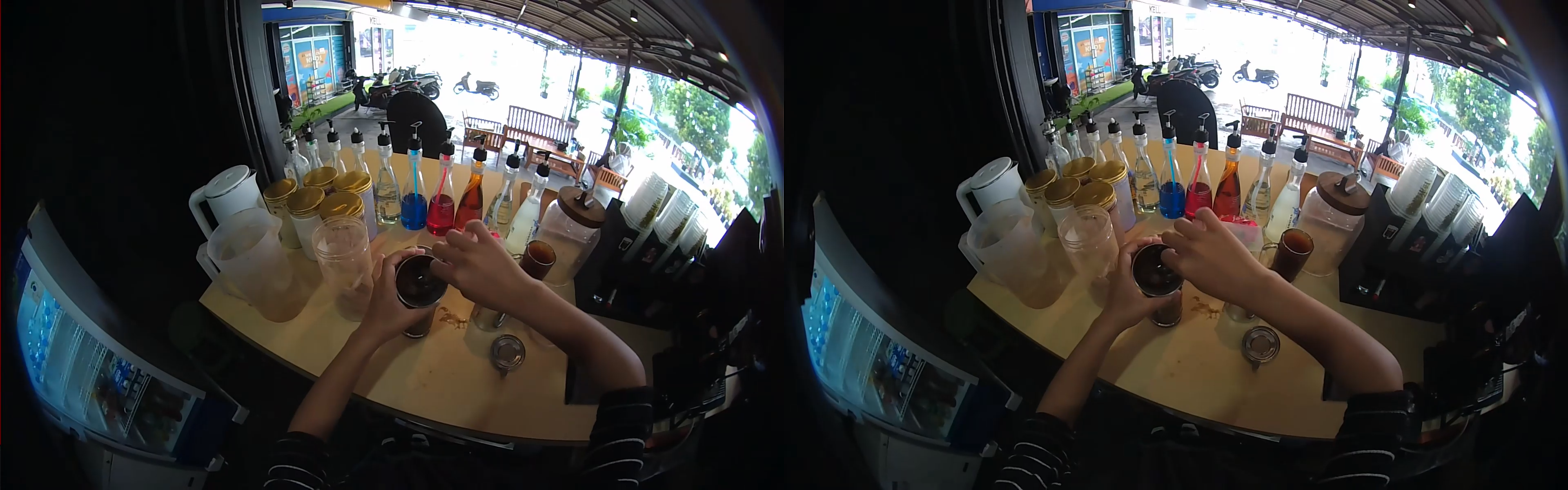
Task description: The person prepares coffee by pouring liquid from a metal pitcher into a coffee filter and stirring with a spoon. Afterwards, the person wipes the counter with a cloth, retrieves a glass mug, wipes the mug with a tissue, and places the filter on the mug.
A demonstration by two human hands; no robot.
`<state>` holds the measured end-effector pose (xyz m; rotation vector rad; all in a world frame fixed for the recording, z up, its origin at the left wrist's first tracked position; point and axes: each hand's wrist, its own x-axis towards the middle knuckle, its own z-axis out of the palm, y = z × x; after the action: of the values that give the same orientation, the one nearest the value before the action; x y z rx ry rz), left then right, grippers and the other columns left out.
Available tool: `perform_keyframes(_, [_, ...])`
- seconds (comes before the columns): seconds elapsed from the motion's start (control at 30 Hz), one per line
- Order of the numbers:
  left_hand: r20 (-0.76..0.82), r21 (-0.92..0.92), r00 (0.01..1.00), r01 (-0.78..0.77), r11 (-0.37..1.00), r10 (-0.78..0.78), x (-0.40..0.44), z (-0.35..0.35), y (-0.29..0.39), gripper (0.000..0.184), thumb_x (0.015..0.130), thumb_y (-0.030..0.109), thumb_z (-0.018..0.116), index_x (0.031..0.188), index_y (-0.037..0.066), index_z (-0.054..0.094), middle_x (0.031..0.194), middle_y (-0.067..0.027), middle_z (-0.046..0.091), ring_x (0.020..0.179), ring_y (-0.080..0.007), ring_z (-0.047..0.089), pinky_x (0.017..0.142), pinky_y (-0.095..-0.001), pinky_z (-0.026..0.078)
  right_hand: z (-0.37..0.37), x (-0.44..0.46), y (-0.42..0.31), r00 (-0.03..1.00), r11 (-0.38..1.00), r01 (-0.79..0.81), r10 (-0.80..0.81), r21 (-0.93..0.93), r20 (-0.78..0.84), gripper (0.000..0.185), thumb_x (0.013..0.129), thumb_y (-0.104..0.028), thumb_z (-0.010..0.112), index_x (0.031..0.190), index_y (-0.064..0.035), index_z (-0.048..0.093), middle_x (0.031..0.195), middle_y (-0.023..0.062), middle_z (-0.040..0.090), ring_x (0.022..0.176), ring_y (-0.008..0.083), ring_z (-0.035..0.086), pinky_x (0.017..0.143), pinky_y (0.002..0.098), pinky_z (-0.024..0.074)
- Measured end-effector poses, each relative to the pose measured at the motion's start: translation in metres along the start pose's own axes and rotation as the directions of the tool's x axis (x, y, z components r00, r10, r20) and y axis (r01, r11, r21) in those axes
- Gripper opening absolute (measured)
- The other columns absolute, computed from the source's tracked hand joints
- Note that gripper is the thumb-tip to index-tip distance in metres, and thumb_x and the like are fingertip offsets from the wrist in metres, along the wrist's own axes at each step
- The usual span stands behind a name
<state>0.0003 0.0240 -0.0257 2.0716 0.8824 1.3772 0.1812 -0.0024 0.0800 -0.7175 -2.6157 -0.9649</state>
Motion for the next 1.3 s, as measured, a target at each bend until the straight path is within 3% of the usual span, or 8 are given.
perform_keyframes(0.1, [-0.147, -0.068, 0.985, -0.099, 0.993, 0.088, 0.001, 0.009, -0.013, 0.084, 0.056, 0.023, 0.087, 0.123, 0.005, 0.041, 0.127, -0.0139, 0.048, 0.120, -0.0277, 0.049, 0.100, -0.0379, 0.041, 0.000, -0.005, -0.013, 1.000, 0.999, -0.021, 0.022, 0.035, -0.008, 0.005, 0.074, -0.016, 0.061, 0.077, -0.0117, 0.062, 0.092, -0.0005, 0.058, 0.094, 0.0139, 0.054, 0.079, 0.0316, 0.0401])
perform_keyframes(0.27, [-0.188, 0.174, 0.968, -0.133, 0.976, 0.166, 0.001, 0.007, 0.000, 0.087, 0.052, 0.027, 0.089, 0.123, 0.005, 0.043, 0.126, -0.0133, 0.049, 0.117, -0.0283, 0.051, 0.100, -0.0391, 0.041, 0.002, -0.008, -0.019, 0.981, 0.985, -0.170, 0.167, -0.019, -0.100, 0.013, 0.071, -0.013, 0.061, 0.083, -0.0082, 0.060, 0.089, 0.0022, 0.053, 0.089, 0.0154, 0.053, 0.075, 0.0306, 0.0402])
perform_keyframes(0.4, [-0.174, 0.121, 0.971, -0.146, 0.982, 0.166, 0.003, 0.002, 0.009, 0.087, 0.052, 0.026, 0.088, 0.124, 0.006, 0.045, 0.124, -0.0132, 0.051, 0.117, -0.0296, 0.050, 0.101, -0.0407, 0.040, 0.006, -0.013, -0.029, 0.987, 0.985, -0.157, 0.158, 0.067, -0.022, 0.023, 0.072, -0.013, 0.060, 0.094, -0.0069, 0.059, 0.093, 0.0039, 0.054, 0.086, 0.0168, 0.053, 0.073, 0.0321, 0.0392])
perform_keyframes(0.5, [-0.161, 0.023, 0.985, -0.062, 0.998, 0.065, 0.002, -0.001, 0.009, 0.086, 0.054, 0.025, 0.087, 0.126, 0.008, 0.044, 0.126, -0.0116, 0.052, 0.121, -0.0285, 0.048, 0.107, -0.0432, 0.032, 0.002, -0.011, -0.020, 0.951, 0.963, -0.266, 0.269, 0.041, -0.150, 0.025, 0.071, -0.011, 0.061, 0.096, -0.0077, 0.060, 0.096, 0.0038, 0.055, 0.090, 0.0172, 0.054, 0.075, 0.0324, 0.0394])
perform_keyframes(0.67, [0.049, 0.164, 0.990, -0.142, 0.976, 0.135, 0.010, -0.022, 0.013, 0.084, 0.056, 0.025, 0.085, 0.128, 0.012, 0.044, 0.132, -0.0057, 0.052, 0.128, -0.0239, 0.045, 0.114, -0.0490, 0.013, -0.007, -0.010, -0.018, 0.980, 0.978, -0.184, 0.190, 0.095, -0.060, 0.011, 0.071, -0.014, 0.061, 0.082, -0.0097, 0.060, 0.090, 0.0025, 0.054, 0.092, 0.0168, 0.053, 0.076, 0.0327, 0.0392])
perform_keyframes(0.87, [0.239, 0.210, 0.960, -0.196, 0.958, 0.144, 0.018, -0.038, 0.025, 0.082, 0.059, 0.023, 0.082, 0.130, 0.015, 0.042, 0.133, -0.0051, 0.050, 0.129, -0.0239, 0.043, 0.113, -0.0515, 0.012, -0.010, -0.009, -0.007, 0.999, 1.000, -0.020, 0.019, -0.010, -0.031, 0.009, 0.073, -0.017, 0.062, 0.080, -0.0131, 0.061, 0.093, -0.0003, 0.056, 0.096, 0.0145, 0.053, 0.086, 0.0362, 0.0388])
perform_keyframes(1.0, [0.257, 0.224, 0.954, -0.217, 0.950, 0.157, 0.022, -0.044, 0.024, 0.083, 0.060, 0.024, 0.082, 0.131, 0.015, 0.041, 0.136, -0.0053, 0.048, 0.129, -0.0236, 0.042, 0.114, -0.0529, 0.011, -0.011, -0.006, 0.000, 0.995, 0.997, -0.059, 0.055, -0.048, -0.080, 0.010, 0.073, -0.017, 0.062, 0.082, -0.0133, 0.063, 0.096, -0.0010, 0.058, 0.097, 0.0140, 0.053, 0.090, 0.0363, 0.0382])
perform_keyframes(1.3, [0.296, 0.277, 0.936, -0.277, 0.920, 0.193, 0.024, -0.045, 0.030, 0.086, 0.060, 0.024, 0.079, 0.134, 0.016, 0.037, 0.131, -0.0046, 0.050, 0.124, -0.0222, 0.048, 0.113, -0.0557, 0.010, -0.017, 0.003, -0.003, 0.984, 0.980, 0.169, -0.175, -0.103, -0.043, 0.005, 0.073, -0.017, 0.062, 0.076, -0.0132, 0.065, 0.086, -0.0016, 0.054, 0.096, 0.0156, 0.053, 0.091, 0.0352, 0.0370])
